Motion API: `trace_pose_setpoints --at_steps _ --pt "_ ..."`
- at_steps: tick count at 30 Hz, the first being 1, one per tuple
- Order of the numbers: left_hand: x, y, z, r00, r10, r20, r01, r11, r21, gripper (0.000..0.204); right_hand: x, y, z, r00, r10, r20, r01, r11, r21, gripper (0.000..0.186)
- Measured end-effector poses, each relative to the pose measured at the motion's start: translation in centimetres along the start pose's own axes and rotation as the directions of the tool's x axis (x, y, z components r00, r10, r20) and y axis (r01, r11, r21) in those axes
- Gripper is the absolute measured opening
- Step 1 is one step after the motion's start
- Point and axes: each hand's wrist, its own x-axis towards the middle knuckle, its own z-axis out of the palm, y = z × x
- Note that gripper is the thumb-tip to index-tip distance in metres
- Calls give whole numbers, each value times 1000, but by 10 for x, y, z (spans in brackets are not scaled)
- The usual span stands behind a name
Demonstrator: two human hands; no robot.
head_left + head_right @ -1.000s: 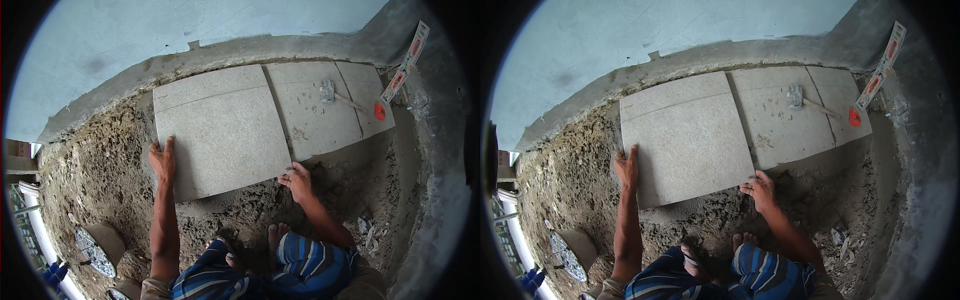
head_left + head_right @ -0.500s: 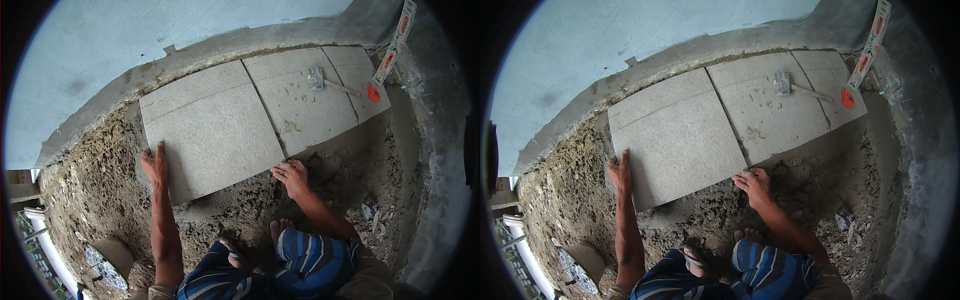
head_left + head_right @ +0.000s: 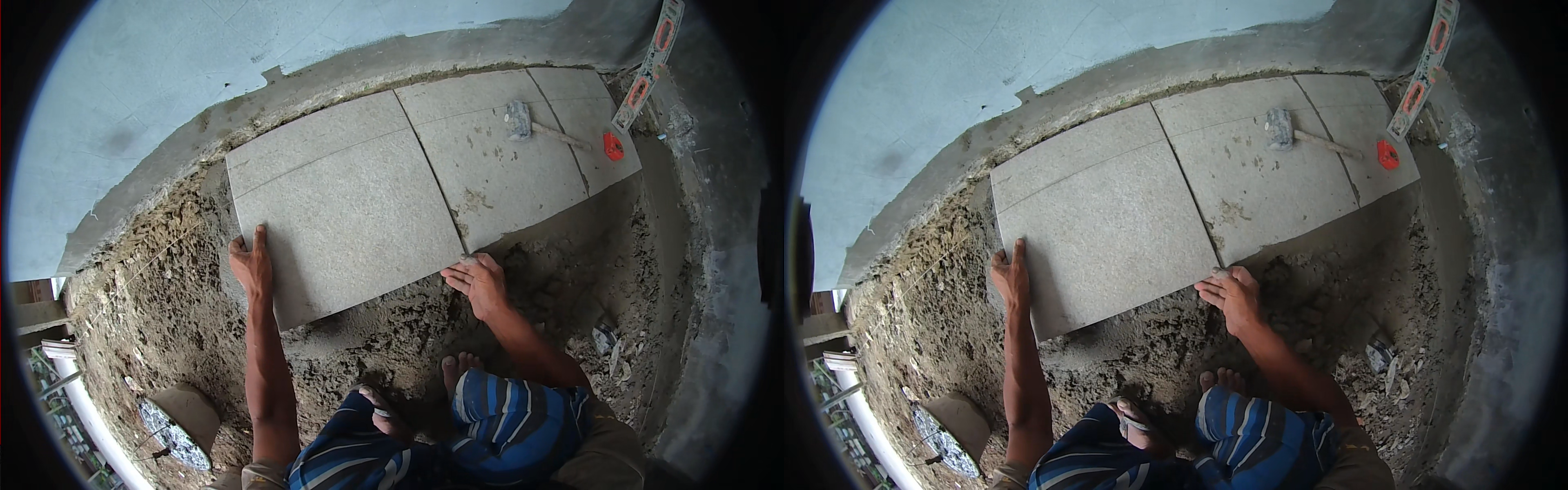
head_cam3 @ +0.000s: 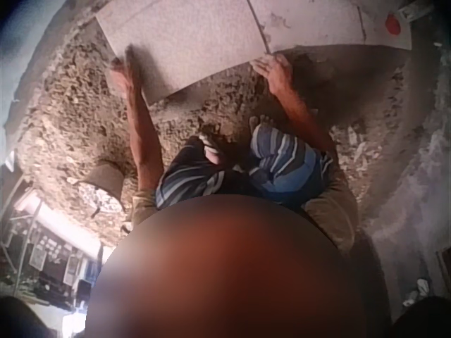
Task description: Installing floor tiles by spreading mortar and tapping them into place with a rubber mallet.
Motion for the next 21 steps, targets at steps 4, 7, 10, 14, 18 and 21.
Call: trace_pose_setpoints --at_steps 4,7,10,14,18,21 --pt "-1 -1 2 999 44 -27 -44 999 0 74 5 -10 -2 999 20 31 -12 970 -242 25" --pt "-1 1 1 998 55 -12 -54 998 41 75 9 -16 -2 996 36 77 -6 934 -356 29" --pt "0 3 -4 998 58 17 -60 990 131 77 10 -18 1 994 25 103 18 918 -397 31" --pt "0 3 -8 995 95 26 -98 971 217 80 10 -17 -1 992 -9 126 68 880 -470 26" --pt "2 1 -5 993 110 49 -119 953 280 83 15 -16 -6 991 14 136 55 871 -489 21" --pt "1 4 -4 992 117 50 -127 934 333 82 16 -14 -5 991 11 131 65 823 -564 21"
